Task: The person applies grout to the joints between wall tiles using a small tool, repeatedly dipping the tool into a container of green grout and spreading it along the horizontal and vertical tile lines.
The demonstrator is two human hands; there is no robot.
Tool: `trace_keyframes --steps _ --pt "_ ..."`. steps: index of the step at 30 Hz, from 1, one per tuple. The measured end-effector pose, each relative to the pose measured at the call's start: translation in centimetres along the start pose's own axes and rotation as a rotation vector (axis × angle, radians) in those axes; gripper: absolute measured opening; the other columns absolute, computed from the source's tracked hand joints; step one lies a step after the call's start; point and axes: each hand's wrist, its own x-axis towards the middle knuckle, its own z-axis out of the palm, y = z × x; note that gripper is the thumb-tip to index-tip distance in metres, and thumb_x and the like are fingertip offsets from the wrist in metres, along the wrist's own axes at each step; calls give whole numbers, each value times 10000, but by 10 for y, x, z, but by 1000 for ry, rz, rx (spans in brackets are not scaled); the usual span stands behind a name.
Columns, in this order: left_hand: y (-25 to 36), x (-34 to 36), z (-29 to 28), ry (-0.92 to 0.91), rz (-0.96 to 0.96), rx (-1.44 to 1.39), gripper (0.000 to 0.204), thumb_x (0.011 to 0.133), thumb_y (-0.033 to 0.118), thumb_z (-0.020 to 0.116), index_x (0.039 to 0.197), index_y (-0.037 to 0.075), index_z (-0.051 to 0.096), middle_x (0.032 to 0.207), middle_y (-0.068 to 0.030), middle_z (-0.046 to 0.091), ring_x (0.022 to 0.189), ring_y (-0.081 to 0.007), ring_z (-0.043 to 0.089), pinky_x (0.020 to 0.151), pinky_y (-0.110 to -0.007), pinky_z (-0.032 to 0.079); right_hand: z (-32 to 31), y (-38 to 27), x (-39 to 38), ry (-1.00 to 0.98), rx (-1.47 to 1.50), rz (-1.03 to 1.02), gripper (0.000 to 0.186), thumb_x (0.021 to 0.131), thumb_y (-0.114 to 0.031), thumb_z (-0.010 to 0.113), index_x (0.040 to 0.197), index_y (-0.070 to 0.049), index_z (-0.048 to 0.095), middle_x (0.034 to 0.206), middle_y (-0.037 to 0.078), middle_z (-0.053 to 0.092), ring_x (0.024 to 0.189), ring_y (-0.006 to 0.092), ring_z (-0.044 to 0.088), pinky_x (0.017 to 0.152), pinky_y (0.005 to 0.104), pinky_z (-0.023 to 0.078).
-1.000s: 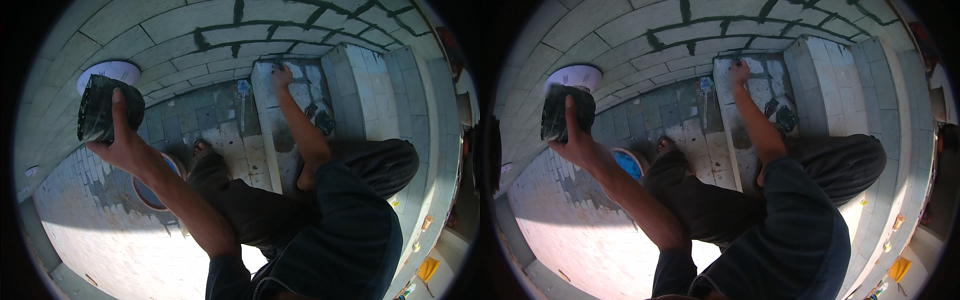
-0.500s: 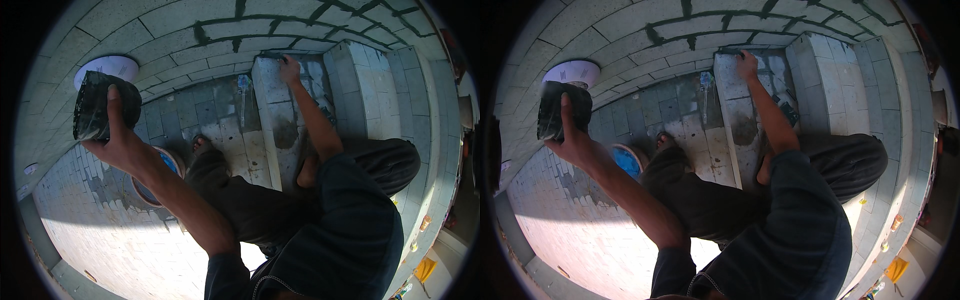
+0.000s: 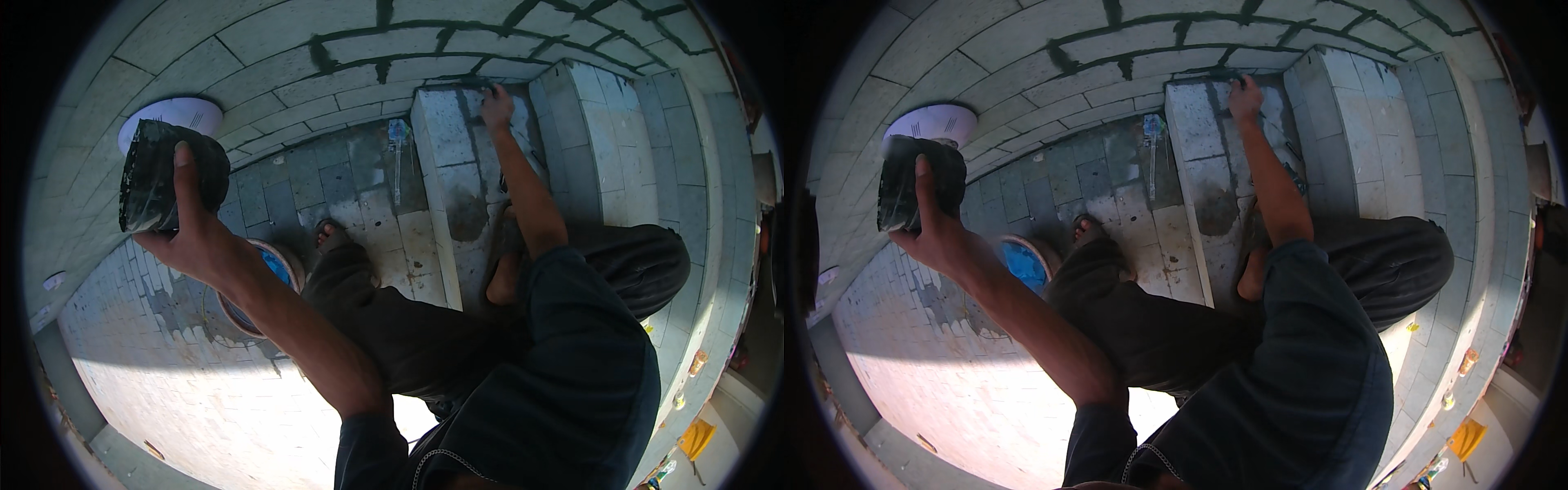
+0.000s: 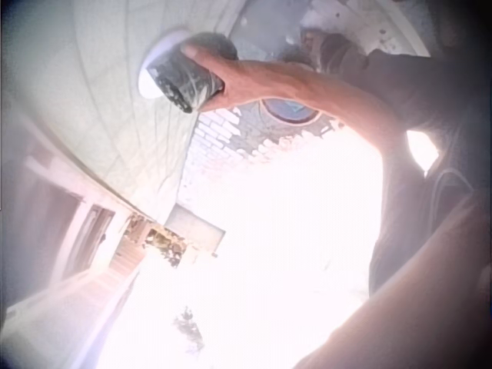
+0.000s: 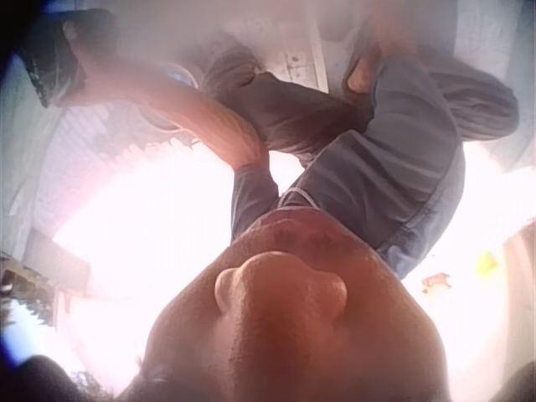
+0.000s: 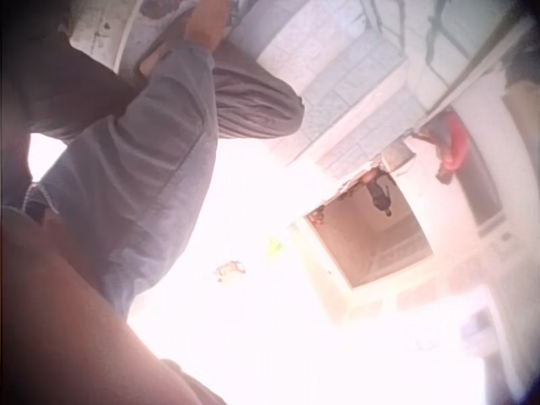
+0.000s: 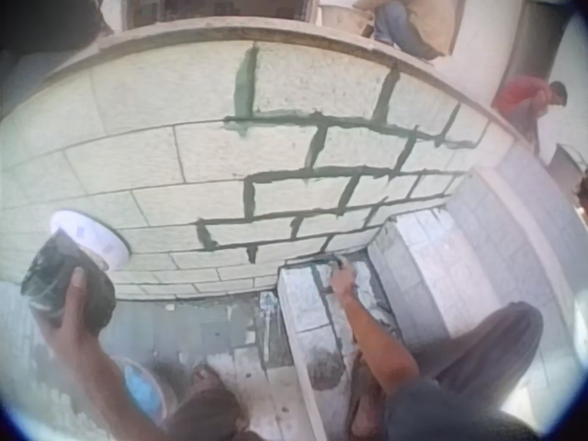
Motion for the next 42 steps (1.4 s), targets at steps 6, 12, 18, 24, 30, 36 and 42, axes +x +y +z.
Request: trace_keyframes --steps 6,12,18,24,30,36,42 --pt "4 -4 10 -11 -9 -9 660 727 178 850 1238 -53 502 1202 -197 584 1084 -279 619 892 -381 576 -11 16 8 80 -49 -75 240 859 -177 669 1051 -34 685 886 181 706 838 362 674 763 424 508" --pt "5 -6 13 -12 -11 4 646 732 172 843 1236 -53 506 1192 -197 592 1089 -280 618 912 -388 568 -30 12 -1 -185 -22 -4 246 873 -201 668 1046 -27 685 797 123 684 708 256 654 663 379 495" --pt "6 -7 13 -12 0 28 631 732 176 844 1222 -47 512 1195 -200 592 1089 -285 619 915 -393 568 -41 -12 -1 -531 177 77 271 906 -230 645 1061 -9 673 684 49 616 568 114 557 553 291 445" --pt "4 -8 16 -26 -7 13 632 733 172 845 1227 -44 515 1187 -197 596 1088 -281 618 912 -389 566 -28 -22 16 -532 75 71 286 932 -196 614 1141 -3 645 738 51 639 580 126 577 557 299 456" --pt "4 -8 15 -19 6 17 616 735 148 841 1223 -46 520 1177 -197 598 1074 -272 624 912 -385 563 -19 -27 12 -429 188 215 301 939 -168 611 1184 5 636 819 73 661 604 133 605 558 305 494" --pt "4 -8 17 -22 0 -1 600 737 136 838 1214 -46 524 1178 -196 598 1066 -271 626 902 -380 564 -27 -8 14 -233 254 319 272 938 -151 615 1153 10 653 872 102 677 632 148 636 567 305 526" --pt "4 -7 15 -22 6 9 616 732 157 845 1217 -43 522 1187 -195 596 1079 -277 621 902 -379 562 -22 -7 -19 52 434 390 159 932 -81 602 1033 31 653 862 103 669 632 154 626 570 301 530"
